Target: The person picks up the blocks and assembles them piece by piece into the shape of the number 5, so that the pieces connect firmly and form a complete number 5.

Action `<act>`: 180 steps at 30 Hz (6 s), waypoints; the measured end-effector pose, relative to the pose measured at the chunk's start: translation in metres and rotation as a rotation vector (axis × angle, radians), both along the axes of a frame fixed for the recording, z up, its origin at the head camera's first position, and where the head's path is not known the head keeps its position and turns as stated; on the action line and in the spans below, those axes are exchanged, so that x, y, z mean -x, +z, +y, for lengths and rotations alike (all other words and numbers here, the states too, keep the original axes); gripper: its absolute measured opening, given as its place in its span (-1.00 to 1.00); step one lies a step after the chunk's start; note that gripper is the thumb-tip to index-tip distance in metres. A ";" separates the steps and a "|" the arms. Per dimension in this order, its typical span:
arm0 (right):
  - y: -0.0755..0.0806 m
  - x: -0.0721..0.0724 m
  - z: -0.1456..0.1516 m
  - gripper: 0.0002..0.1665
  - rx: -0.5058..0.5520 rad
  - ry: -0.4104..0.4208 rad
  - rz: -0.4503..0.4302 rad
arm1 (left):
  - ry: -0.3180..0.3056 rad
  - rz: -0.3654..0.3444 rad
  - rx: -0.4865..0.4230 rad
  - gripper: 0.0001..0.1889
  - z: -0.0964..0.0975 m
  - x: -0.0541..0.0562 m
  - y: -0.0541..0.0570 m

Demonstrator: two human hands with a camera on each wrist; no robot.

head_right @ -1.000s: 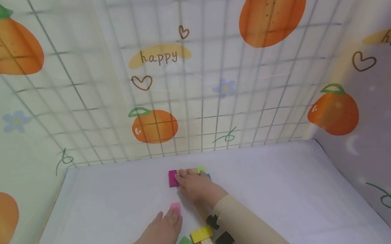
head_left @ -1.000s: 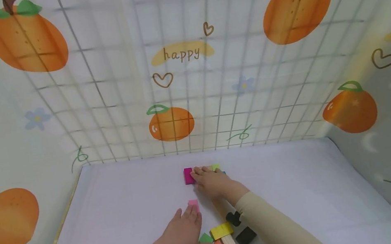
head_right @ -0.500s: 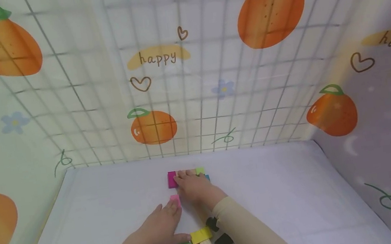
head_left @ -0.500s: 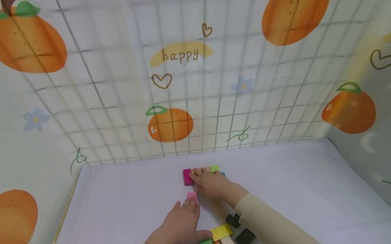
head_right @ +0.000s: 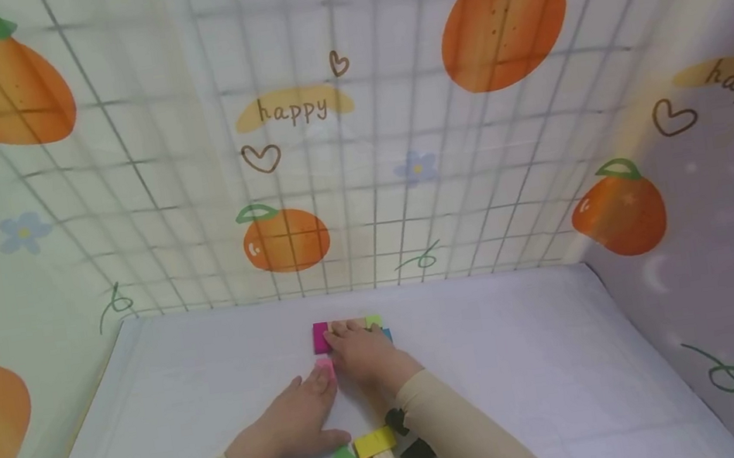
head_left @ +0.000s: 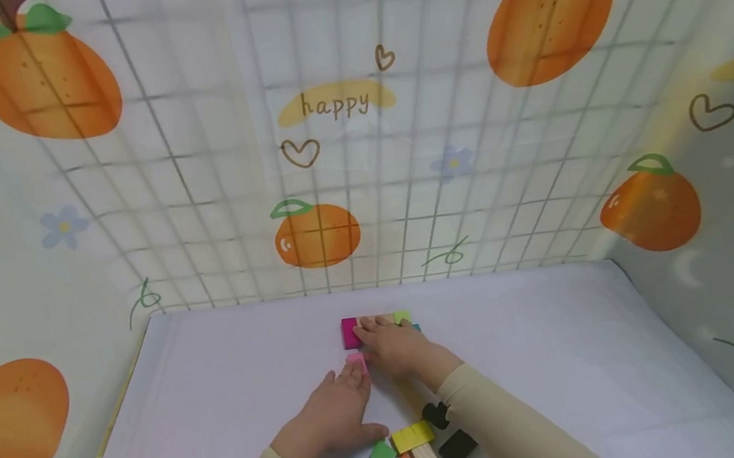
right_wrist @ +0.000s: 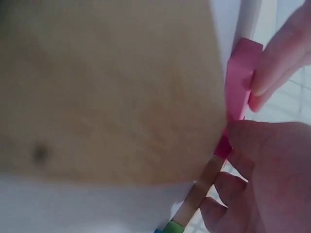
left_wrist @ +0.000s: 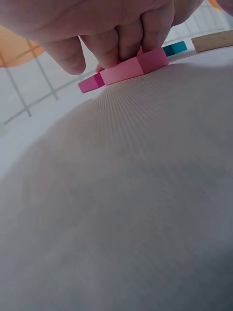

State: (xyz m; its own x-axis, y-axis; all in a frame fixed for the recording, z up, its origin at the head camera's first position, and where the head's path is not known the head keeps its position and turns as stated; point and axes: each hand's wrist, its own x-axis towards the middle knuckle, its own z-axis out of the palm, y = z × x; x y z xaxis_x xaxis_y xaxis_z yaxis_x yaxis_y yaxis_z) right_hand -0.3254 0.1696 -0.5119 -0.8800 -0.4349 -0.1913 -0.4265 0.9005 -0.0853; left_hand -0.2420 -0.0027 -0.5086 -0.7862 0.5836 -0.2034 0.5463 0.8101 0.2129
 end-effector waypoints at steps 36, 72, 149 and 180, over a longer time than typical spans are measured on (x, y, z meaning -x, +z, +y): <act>0.019 -0.001 -0.008 -0.32 -0.032 -0.040 -0.072 | -0.011 -0.014 -0.002 -0.06 -0.007 0.021 -0.006; 0.016 -0.003 -0.009 -0.28 -0.025 -0.018 -0.033 | 0.041 0.019 -0.024 0.02 -0.015 0.010 -0.005; 0.017 -0.127 0.074 -0.28 0.025 0.027 -0.007 | -0.068 -0.018 0.026 0.02 0.035 -0.045 -0.002; 0.018 -0.102 0.049 -0.13 0.057 -0.060 -0.108 | -0.050 -0.070 -0.030 -0.03 0.025 -0.038 -0.003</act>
